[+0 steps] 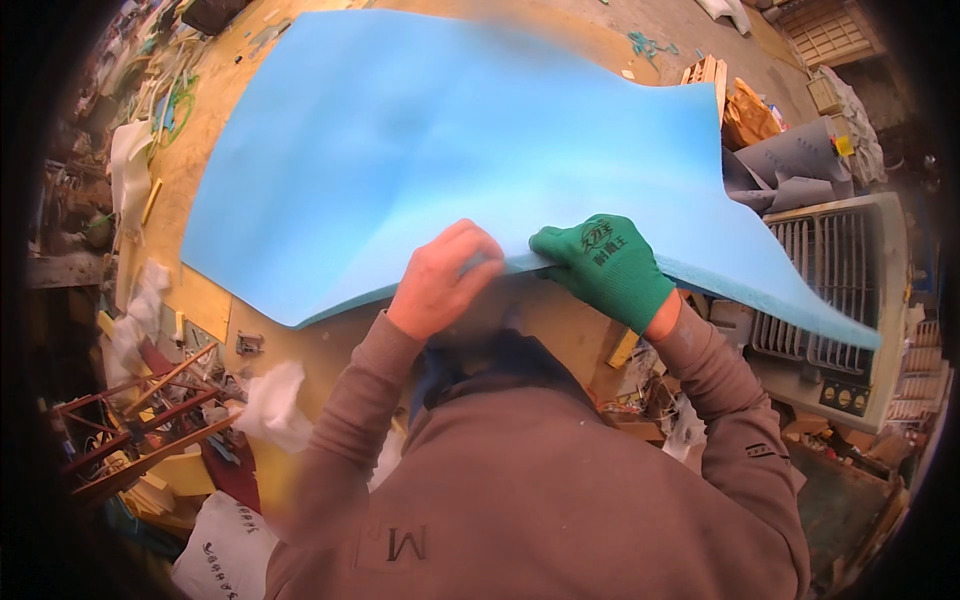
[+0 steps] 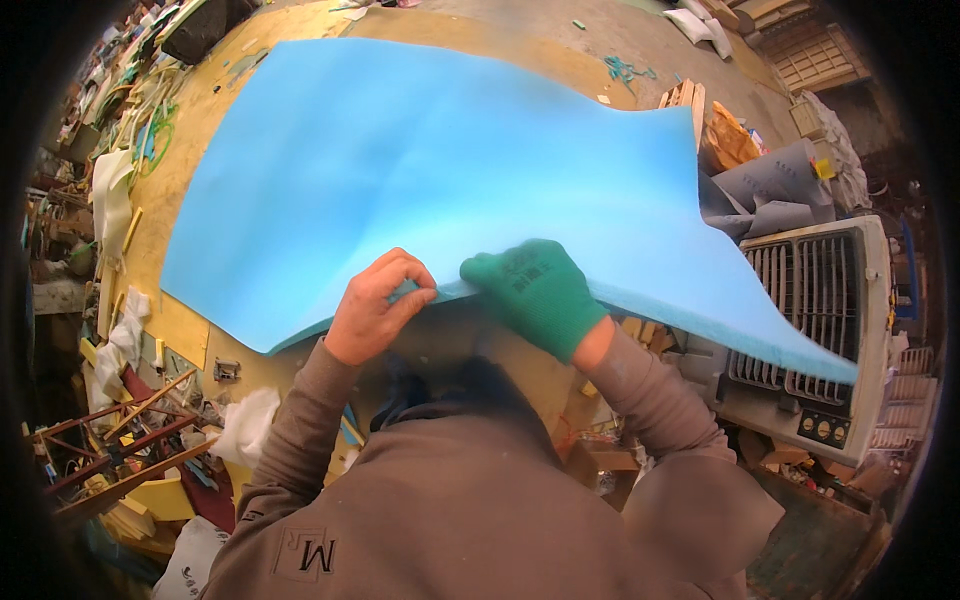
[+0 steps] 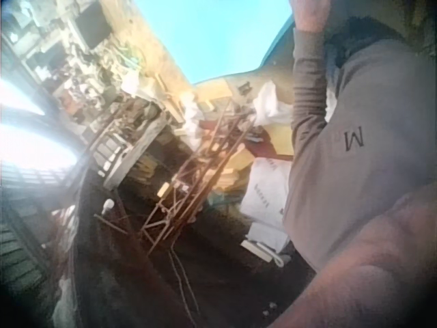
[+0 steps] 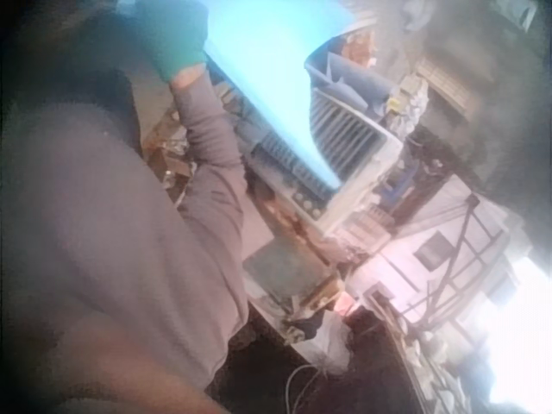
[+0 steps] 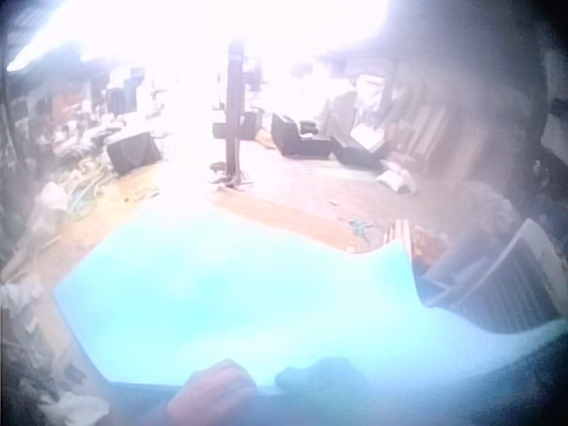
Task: The person peels a protective film from a large blue foam sheet on a workbench, then retrieves a metal measuring rod and places it on the sheet. The person uses both hands to peel the film and later handles the rod with one hand.
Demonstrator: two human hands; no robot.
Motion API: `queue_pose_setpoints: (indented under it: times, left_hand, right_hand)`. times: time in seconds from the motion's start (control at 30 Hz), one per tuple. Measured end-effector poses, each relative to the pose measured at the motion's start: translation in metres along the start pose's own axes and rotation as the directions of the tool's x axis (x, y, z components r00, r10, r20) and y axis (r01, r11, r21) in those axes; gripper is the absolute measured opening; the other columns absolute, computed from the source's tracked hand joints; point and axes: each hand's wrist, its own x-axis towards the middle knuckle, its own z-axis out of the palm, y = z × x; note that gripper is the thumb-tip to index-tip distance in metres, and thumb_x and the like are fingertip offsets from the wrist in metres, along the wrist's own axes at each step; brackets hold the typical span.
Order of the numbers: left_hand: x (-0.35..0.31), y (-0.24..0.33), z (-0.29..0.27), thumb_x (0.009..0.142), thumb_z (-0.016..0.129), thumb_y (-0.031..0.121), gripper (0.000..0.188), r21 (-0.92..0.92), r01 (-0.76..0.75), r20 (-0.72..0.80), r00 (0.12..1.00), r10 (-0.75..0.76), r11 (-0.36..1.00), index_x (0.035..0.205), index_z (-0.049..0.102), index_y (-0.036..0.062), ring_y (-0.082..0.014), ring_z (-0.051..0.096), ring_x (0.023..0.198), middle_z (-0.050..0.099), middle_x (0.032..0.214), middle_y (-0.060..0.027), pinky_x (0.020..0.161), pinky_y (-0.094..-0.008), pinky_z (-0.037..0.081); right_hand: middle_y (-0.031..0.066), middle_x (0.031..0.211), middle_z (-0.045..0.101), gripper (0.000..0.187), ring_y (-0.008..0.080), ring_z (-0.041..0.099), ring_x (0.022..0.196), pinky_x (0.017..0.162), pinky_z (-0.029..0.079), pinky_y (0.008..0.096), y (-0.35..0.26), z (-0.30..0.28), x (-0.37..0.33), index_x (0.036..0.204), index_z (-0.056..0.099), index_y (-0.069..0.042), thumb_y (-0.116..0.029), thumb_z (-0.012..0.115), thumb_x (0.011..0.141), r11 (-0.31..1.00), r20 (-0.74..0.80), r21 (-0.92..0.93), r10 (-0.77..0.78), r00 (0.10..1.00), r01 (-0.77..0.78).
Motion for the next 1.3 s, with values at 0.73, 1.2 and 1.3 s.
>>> queue_pose_setpoints:
  times: [0.73, 1.2, 1.3]
  left_hand:
    - [0.004, 0.003, 0.003, 0.093, 0.073, 0.003, 0.012, 0.074, -0.049, 0.024, 0.999, 0.047, 0.996, 0.102, 0.066, 0.0077, -0.0323, 0.063, 0.082, 0.060, 0.096, -0.0097, 0.072, -0.0406, 0.053]
    - [-0.008, -0.009, -0.008, 0.091, 0.073, -0.001, 0.016, 0.183, -0.031, 0.035, 0.999, 0.025, 0.983, 0.100, 0.061, 0.0051, -0.0322, 0.062, 0.082, 0.060, 0.095, -0.0112, 0.074, -0.0382, 0.052]
    - [-0.011, -0.013, -0.008, 0.093, 0.072, 0.005, 0.014, 0.149, -0.033, -0.031, 0.999, 0.038, 0.988, 0.101, 0.062, 0.0080, -0.0373, 0.064, 0.083, 0.061, 0.096, -0.0119, 0.070, -0.0437, 0.053]
  right_hand:
    - [0.0071, 0.073, 0.065, 0.023, 0.0293, 0.070, 0.071, 0.064, 0.055, 0.0415, 0.016, 0.014, 0.014, 0.105, 0.072, -0.018, -0.026, 0.082, 0.085, 0.990, 0.012, 0.141, -0.030, 0.999, 0.028]
    - [0.0072, 0.080, 0.073, 0.022, 0.0329, 0.072, 0.075, 0.068, 0.054, 0.0449, 0.020, 0.000, 0.018, 0.102, 0.073, -0.018, -0.037, 0.077, 0.092, 0.993, 0.217, 0.088, 0.055, 0.975, -0.076]
    - [0.0076, 0.079, 0.073, 0.023, 0.0330, 0.071, 0.075, 0.067, 0.053, 0.0447, 0.020, -0.001, 0.019, 0.102, 0.073, -0.018, -0.037, 0.077, 0.091, 0.991, 0.225, 0.098, 0.068, 0.972, -0.092]
